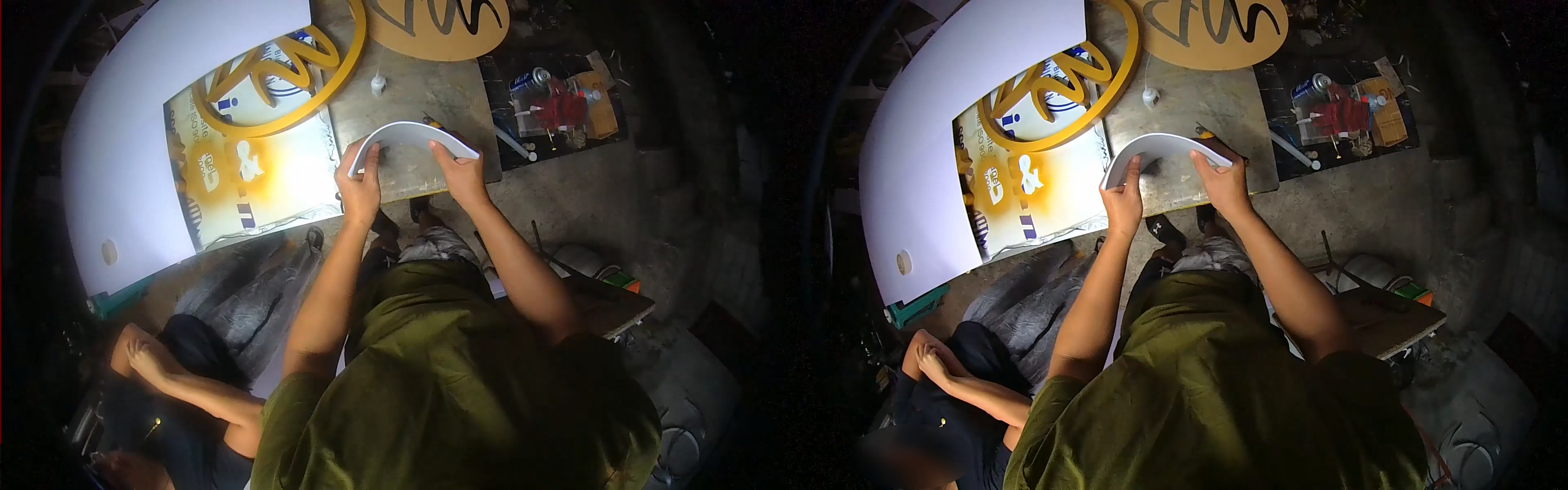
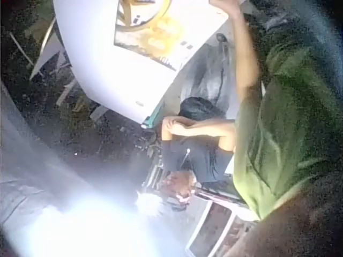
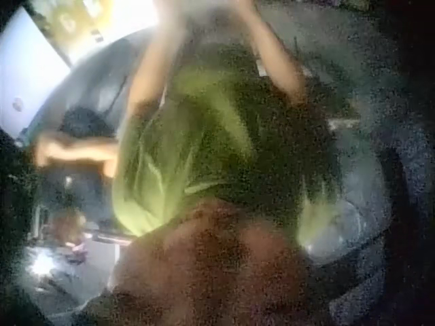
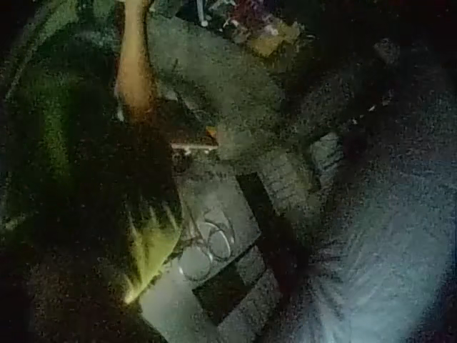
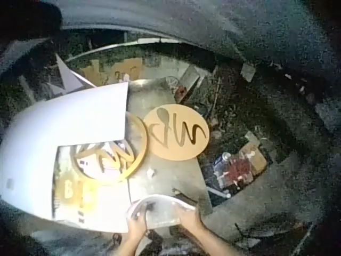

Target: The recorder is cutting and taping together large foam boards for signage assembly in a workshop.

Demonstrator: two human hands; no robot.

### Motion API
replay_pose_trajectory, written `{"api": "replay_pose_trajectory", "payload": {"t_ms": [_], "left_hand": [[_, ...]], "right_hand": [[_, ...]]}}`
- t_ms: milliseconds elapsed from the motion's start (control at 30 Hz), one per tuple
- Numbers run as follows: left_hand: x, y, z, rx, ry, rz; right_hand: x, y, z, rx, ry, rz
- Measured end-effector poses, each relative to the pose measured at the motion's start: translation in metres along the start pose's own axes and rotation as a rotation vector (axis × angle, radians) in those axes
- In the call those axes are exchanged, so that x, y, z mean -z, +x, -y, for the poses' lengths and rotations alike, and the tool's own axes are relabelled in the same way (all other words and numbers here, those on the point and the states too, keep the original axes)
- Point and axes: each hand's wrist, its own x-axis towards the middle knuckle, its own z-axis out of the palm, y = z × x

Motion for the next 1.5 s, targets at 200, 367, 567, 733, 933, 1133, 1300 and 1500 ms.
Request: {"api": "replay_pose_trajectory", "payload": {"t_ms": [200,367,567,733,933,1133,1300,1500], "left_hand": [[-0.003,0.0,0.008,-0.014,0.034,-0.026],[-0.004,0.003,0.014,-0.016,-0.014,-0.027],[-0.008,0.001,0.016,-0.008,-0.041,-0.036],[-0.009,0.004,0.021,-0.012,-0.006,-0.022],[-0.009,0.004,0.019,0.011,-0.025,-0.033],[-0.013,0.006,0.037,-0.028,-0.028,-0.021],[-0.012,0.006,0.047,-0.016,-0.025,-0.001],[-0.012,0.007,0.054,0.055,-0.002,-0.001]], "right_hand": [[-0.005,-0.002,0.005,0.001,-0.025,-0.027],[-0.005,0.003,-0.004,0.001,-0.023,-0.022],[-0.007,0.003,-0.007,-0.008,0.004,-0.03],[-0.007,0.012,-0.024,0.062,0.018,-0.037],[-0.007,0.007,-0.019,0.018,0.006,-0.038],[-0.005,0.014,-0.031,-0.066,-0.041,0.029],[-0.007,0.015,-0.03,-0.121,-0.08,0.022],[-0.008,0.021,-0.047,-0.045,-0.069,0.022]]}}
